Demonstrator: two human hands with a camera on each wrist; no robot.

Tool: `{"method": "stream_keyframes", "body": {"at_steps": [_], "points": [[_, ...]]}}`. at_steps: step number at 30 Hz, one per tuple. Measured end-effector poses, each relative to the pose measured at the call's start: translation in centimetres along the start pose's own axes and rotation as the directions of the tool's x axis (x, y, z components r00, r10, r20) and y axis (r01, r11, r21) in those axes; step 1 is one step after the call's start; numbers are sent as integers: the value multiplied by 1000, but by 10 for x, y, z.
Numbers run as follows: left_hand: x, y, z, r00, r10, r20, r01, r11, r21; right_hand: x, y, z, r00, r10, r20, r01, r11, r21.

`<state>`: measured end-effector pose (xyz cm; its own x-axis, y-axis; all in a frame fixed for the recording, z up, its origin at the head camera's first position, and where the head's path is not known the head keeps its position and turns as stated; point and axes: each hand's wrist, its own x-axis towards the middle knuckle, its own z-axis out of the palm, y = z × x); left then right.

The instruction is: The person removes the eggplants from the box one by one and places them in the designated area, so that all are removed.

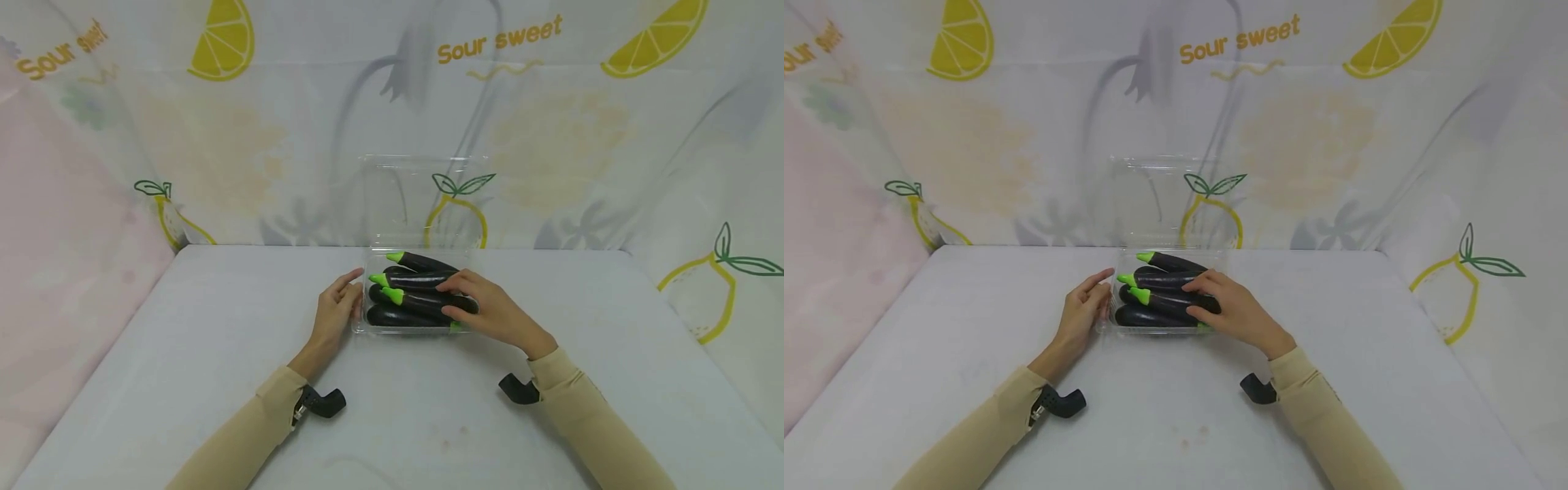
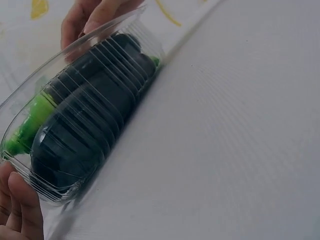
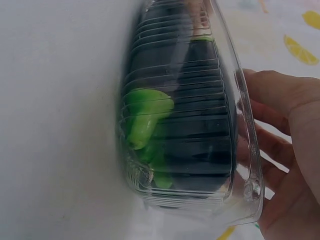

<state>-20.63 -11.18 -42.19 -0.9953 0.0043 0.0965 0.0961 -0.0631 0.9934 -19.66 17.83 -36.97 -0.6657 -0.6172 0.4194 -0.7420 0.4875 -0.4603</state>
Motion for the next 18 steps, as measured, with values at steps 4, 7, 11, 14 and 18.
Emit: {"method": "stream_keyframes", "body": {"at_steps": [4,7,11,14,18], "points": [[-1,2,-1,1000,-22,13,22,1000,-8,0,-5,-1,999,30,24,-28,997,-65],[-5,10,0,999,-42,27,43,999,-15,0,-9,-3,998,47,52,-41,992,-116],[-11,23,3,998,-44,39,45,999,-12,1,-14,-3,994,68,82,-53,983,-173],[-13,26,4,999,-38,40,38,999,-13,2,-17,-3,992,87,93,-68,978,-195],[-13,25,4,999,-39,34,41,999,-35,3,-17,-3,990,104,97,-82,975,-205]]}}
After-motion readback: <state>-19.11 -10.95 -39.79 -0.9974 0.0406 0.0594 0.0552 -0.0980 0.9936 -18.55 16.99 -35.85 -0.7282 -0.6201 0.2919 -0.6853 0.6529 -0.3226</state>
